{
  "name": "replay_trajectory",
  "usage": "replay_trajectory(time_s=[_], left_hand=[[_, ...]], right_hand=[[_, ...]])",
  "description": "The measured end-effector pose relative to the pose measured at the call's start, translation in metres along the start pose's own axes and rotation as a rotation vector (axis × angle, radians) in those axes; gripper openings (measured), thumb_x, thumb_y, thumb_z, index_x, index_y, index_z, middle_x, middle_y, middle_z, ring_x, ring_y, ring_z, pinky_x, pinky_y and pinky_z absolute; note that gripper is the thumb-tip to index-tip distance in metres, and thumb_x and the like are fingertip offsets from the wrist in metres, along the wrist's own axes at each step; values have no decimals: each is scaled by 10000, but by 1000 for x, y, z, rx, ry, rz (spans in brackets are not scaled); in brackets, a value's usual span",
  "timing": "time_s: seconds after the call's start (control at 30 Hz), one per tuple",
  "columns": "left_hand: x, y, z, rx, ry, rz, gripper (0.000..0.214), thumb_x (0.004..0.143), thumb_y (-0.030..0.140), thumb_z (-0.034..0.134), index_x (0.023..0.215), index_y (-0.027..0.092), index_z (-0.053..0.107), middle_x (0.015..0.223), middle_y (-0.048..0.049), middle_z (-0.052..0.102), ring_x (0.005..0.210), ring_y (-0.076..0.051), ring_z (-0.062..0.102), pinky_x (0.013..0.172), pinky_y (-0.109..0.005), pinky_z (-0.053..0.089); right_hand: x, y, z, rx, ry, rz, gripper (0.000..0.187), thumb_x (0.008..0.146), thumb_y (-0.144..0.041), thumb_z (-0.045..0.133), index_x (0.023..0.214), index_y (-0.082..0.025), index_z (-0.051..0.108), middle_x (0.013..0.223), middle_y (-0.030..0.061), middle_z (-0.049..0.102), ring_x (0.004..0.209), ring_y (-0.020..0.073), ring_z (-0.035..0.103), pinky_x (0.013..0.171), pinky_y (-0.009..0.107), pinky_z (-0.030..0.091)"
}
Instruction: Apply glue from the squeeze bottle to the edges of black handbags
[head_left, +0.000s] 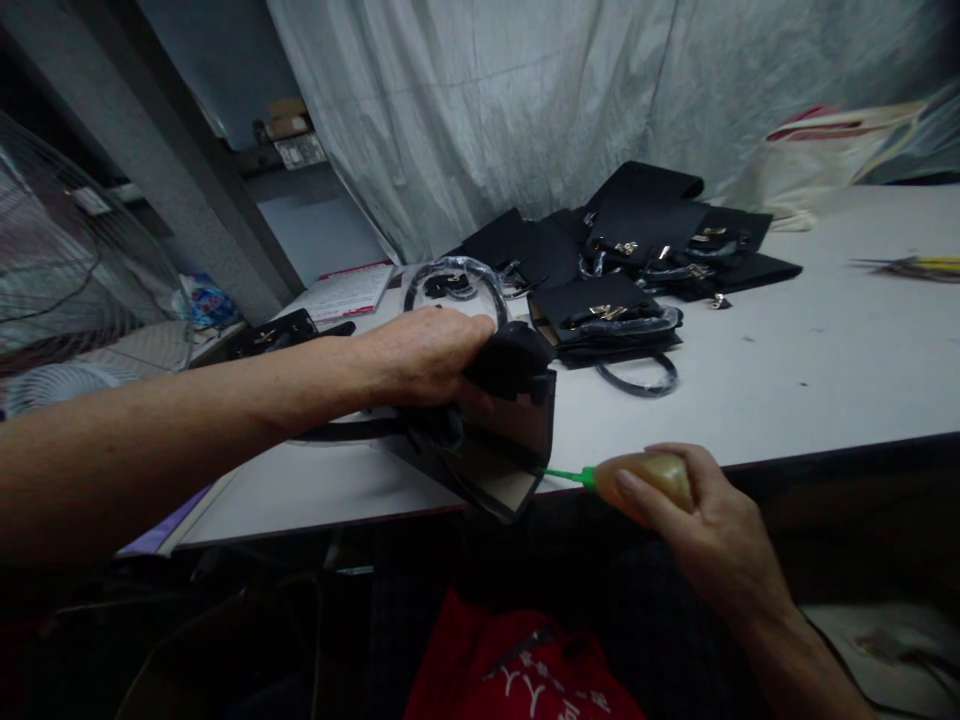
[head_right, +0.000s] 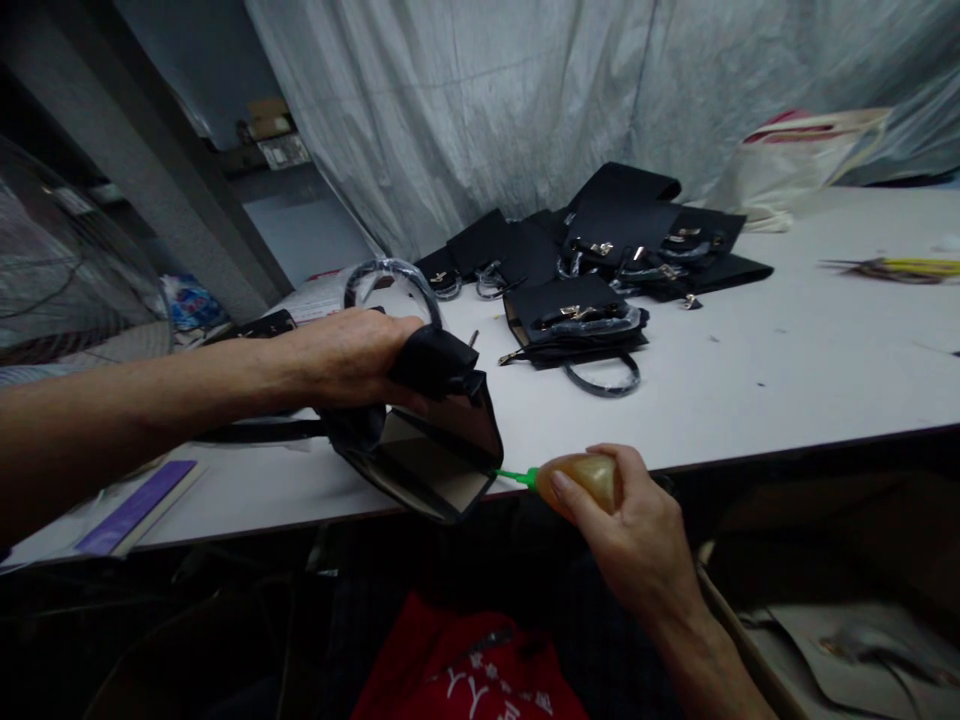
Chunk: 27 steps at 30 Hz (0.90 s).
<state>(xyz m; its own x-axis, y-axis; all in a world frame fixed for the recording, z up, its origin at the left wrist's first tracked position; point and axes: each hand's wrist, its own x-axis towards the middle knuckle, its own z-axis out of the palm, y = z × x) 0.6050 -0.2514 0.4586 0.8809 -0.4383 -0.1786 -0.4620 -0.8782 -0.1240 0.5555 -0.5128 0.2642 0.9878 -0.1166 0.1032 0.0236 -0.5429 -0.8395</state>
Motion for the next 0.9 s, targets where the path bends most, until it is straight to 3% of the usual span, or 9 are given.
replay_trajectory(time_s=[0.1, 0.27, 0.4, 0.53, 0.7, 0.83, 0.9], left_hand=[[0, -2, 1, -7, 5, 0, 564, 759, 521, 714, 1246, 253, 616, 1108, -59, 701, 1043, -261, 640, 862, -324, 472], [1, -1, 1, -16, 1, 3, 550, 757, 513, 720, 1242, 273, 621, 1103, -43, 707, 1038, -261, 644, 858, -328, 466], [2, 0, 1, -2, 0, -15, 572, 755, 526, 716, 1247, 252, 614, 1122, -63, 702, 1044, -272, 641, 861, -341, 466], [3, -1, 2, -1, 2, -12, 560, 739, 531, 726, 1222, 266, 624, 1100, -53, 705, 1028, -269, 645, 868, -344, 465], [4, -3, 5, -17, 11, 27, 547, 761, 539, 704, 1230, 270, 621, 1129, -52, 691, 1041, -264, 636, 869, -341, 460], [4, -3, 5, 15, -6, 9, 559, 750, 566, 712, 1222, 283, 617, 1127, -41, 691, 1059, -274, 625, 875, -338, 452], [4, -2, 4, 25, -15, -19, 593, 751, 599, 701, 1240, 279, 600, 1123, -43, 689, 1074, -283, 619, 894, -344, 445]], right_hand=[[-1, -1, -1, 45, -95, 3, 530, 712, -669, 626, 1004, -227, 624, 843, 60, 691, 738, 292, 655, 677, 403, 513], [-3, 0, 0, 7, 20, -14, 548, 706, -673, 623, 1011, -217, 619, 870, 73, 690, 766, 301, 657, 709, 414, 515], [-6, -1, 2, 36, -83, -13, 515, 721, -651, 628, 1004, -221, 632, 845, 58, 698, 728, 275, 667, 655, 374, 524], [-11, -2, 1, -6, 35, -58, 514, 718, -642, 628, 999, -212, 628, 855, 67, 702, 734, 274, 669, 680, 375, 531], [-14, 0, -1, 56, -130, -35, 506, 736, -641, 642, 1020, -222, 640, 820, 44, 711, 686, 257, 677, 605, 344, 532], [-14, 1, 0, 5, 12, -29, 532, 719, -651, 641, 1022, -215, 636, 864, 68, 716, 738, 285, 682, 652, 375, 538], [-15, 1, 0, 20, -16, -10, 543, 711, -668, 638, 1009, -215, 638, 848, 69, 716, 729, 291, 683, 634, 377, 539]])
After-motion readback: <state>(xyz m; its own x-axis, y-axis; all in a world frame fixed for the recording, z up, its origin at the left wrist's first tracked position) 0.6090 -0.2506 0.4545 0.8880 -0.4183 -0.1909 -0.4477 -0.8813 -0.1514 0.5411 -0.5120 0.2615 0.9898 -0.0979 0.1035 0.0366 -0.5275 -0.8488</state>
